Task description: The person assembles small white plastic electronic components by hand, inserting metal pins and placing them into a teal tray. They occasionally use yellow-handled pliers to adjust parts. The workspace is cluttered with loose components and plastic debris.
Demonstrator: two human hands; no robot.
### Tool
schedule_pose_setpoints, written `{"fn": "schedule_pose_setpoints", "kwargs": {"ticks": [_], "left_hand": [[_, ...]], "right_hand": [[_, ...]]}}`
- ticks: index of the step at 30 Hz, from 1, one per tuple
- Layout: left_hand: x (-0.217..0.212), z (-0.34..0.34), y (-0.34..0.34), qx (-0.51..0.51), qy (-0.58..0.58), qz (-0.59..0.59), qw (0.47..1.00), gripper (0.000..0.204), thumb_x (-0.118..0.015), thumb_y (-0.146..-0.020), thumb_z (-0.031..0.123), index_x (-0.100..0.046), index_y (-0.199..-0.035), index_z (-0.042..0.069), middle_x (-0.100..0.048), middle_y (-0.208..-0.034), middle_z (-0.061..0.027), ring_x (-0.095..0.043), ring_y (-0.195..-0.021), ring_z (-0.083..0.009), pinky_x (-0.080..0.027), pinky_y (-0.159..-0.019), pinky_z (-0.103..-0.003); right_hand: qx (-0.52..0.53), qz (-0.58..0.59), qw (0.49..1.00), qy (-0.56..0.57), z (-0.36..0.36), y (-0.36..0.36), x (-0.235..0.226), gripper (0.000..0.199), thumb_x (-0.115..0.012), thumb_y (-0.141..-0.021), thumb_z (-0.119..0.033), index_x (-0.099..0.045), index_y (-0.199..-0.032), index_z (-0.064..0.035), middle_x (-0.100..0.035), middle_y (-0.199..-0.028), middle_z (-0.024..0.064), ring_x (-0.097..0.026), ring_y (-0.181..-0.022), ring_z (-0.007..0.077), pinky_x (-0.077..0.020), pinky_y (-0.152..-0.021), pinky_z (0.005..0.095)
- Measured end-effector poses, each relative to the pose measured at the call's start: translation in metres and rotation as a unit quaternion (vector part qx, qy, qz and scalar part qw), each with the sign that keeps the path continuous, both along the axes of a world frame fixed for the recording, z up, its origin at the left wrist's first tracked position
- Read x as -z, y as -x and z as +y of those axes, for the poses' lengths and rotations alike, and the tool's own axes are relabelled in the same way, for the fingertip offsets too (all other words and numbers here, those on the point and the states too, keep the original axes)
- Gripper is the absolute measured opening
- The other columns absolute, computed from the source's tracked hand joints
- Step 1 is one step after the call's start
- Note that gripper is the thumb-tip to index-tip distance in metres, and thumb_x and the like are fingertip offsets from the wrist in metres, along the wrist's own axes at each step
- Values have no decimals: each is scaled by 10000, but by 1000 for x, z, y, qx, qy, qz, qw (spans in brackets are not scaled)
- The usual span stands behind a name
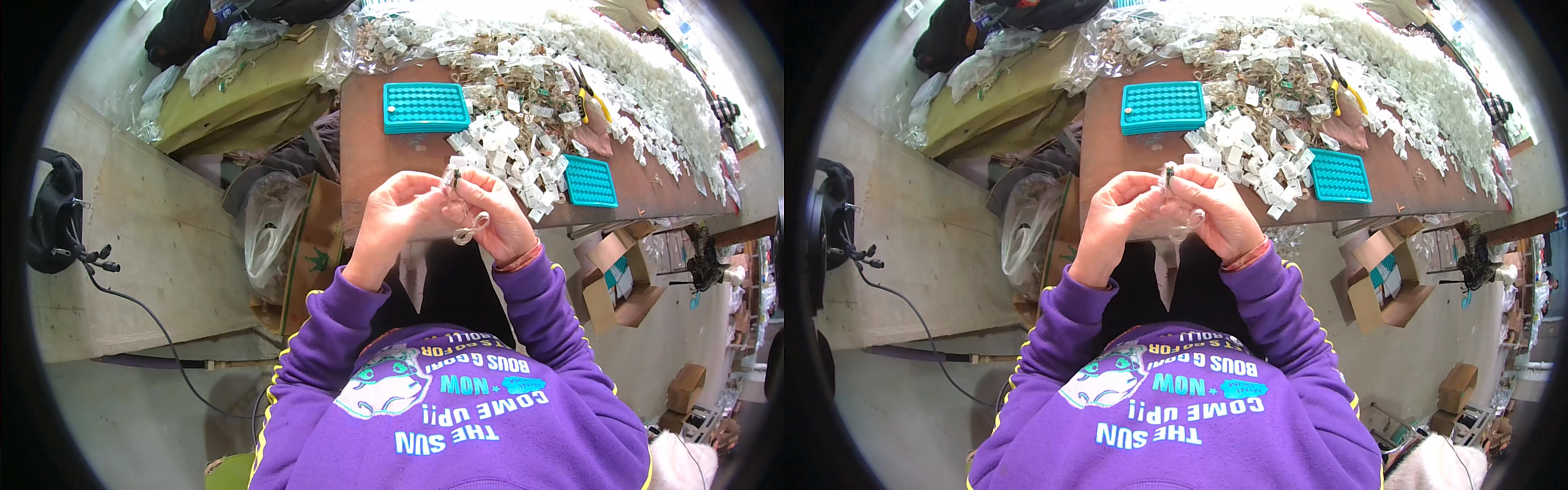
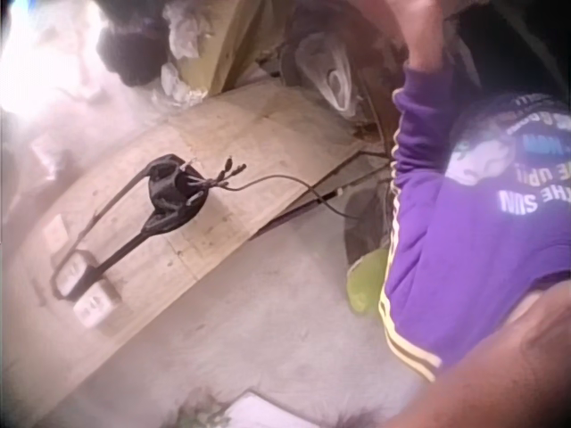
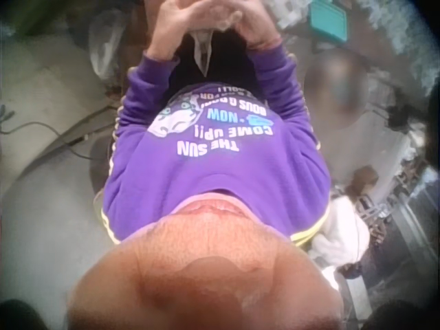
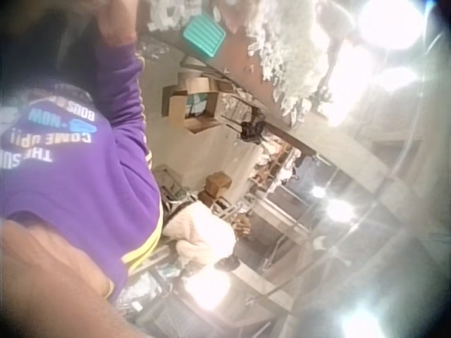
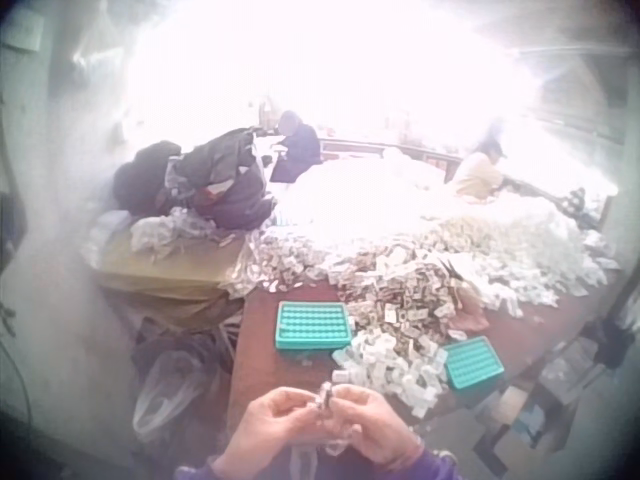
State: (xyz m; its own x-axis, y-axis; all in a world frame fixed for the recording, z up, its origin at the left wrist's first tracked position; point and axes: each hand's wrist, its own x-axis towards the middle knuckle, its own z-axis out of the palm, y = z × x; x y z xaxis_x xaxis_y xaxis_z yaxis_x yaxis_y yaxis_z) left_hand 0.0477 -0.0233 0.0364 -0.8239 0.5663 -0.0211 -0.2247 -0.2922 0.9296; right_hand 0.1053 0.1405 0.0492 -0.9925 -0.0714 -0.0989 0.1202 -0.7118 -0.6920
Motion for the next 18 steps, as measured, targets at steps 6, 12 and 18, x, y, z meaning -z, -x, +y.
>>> {"fn": "schedule_pose_setpoints", "kwargs": {"ticks": [6,12,18], "left_hand": [[8,-2,-2,-18,-122,-63,990,215,-668,-887,128,-595,-1048,5,-665,-994,-67,-604,-906,-97,-483,-823,-247],[6,-5,-3,-6,-111,-9,994,172,-667,-876,75,-594,-1019,15,-669,-960,-71,-614,-882,-103,-492,-810,-251],[4,-3,-4,-20,-73,23,997,155,-679,-853,28,-596,-983,13,-666,-929,-54,-614,-860,-90,-498,-784,-235]], "right_hand": [[-22,-10,995,-92,3,1,0,162,-620,-916,-117,-612,-1039,-12,-656,-866,30,-642,-754,86,-510,-658,202],[-20,-8,982,-190,7,-1,-3,144,-672,-873,-123,-638,-963,-15,-655,-807,19,-621,-685,80,-480,-619,202],[25,22,956,-293,4,-6,-5,151,-686,-866,-144,-650,-923,-8,-657,-797,34,-626,-666,94,-493,-623,219]]}}
